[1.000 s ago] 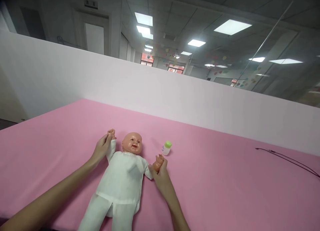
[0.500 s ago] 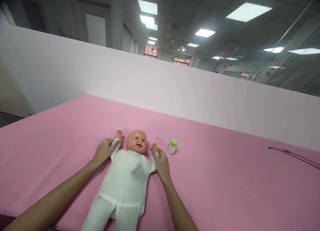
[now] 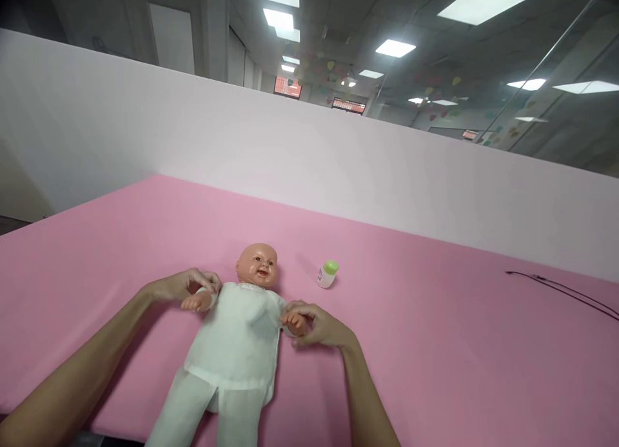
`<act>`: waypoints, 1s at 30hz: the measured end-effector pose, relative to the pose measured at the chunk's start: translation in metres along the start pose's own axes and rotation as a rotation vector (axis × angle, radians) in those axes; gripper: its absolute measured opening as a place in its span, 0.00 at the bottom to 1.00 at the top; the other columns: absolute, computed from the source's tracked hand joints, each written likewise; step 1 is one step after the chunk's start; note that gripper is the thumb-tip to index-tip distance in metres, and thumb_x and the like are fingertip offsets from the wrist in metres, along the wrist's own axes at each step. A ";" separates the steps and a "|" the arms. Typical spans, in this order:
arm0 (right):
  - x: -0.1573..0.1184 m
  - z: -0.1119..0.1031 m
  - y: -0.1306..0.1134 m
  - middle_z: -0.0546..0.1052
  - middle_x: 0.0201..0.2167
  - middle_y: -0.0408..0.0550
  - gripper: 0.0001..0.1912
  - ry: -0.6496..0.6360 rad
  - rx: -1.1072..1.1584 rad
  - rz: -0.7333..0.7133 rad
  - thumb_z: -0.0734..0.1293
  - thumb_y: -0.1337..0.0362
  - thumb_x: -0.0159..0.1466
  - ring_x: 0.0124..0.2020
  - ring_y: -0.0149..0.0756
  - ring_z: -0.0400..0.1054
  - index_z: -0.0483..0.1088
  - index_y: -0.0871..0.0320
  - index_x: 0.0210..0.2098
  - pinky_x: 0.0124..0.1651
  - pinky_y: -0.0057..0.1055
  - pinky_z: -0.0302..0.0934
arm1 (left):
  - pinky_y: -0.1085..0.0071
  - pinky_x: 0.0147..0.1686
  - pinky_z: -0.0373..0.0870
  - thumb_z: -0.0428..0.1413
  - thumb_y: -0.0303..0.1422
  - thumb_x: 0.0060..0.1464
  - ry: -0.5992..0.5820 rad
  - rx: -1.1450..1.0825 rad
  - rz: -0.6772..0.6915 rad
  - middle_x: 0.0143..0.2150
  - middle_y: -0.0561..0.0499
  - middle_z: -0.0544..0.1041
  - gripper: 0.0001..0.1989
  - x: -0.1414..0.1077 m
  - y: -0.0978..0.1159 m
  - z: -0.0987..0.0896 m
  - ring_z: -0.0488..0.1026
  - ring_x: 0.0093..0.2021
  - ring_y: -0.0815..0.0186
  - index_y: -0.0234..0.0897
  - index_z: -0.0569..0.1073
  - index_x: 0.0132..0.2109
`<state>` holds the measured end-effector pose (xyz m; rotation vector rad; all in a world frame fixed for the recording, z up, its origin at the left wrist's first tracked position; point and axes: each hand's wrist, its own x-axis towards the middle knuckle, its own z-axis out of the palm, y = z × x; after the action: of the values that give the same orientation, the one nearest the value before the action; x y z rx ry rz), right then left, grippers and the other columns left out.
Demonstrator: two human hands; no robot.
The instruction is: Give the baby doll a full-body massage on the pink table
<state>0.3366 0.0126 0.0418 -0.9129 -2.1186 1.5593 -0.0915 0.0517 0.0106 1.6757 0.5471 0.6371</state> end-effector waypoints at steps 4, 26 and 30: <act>0.002 0.009 -0.011 0.79 0.52 0.51 0.23 0.111 -0.044 0.015 0.82 0.58 0.56 0.58 0.49 0.70 0.81 0.51 0.51 0.62 0.47 0.64 | 0.66 0.50 0.69 0.76 0.34 0.42 0.015 0.027 -0.006 0.46 0.44 0.80 0.18 0.000 0.002 0.005 0.74 0.47 0.58 0.39 0.88 0.43; 0.006 0.004 0.004 0.80 0.51 0.53 0.21 0.086 0.074 0.010 0.80 0.57 0.57 0.53 0.47 0.73 0.83 0.54 0.49 0.60 0.46 0.67 | 0.63 0.49 0.72 0.73 0.32 0.44 0.027 0.013 -0.042 0.47 0.44 0.78 0.10 0.000 0.005 0.005 0.74 0.49 0.55 0.40 0.87 0.37; 0.006 0.007 0.005 0.78 0.50 0.51 0.13 -0.103 -0.061 -0.054 0.78 0.61 0.59 0.57 0.47 0.69 0.86 0.48 0.44 0.66 0.49 0.60 | 0.64 0.46 0.72 0.70 0.27 0.41 -0.127 0.031 -0.069 0.44 0.46 0.78 0.10 -0.003 0.006 0.007 0.73 0.46 0.57 0.44 0.88 0.34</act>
<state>0.3291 0.0131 0.0341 -0.8041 -2.2534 1.5541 -0.0887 0.0440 0.0150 1.7061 0.5231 0.4710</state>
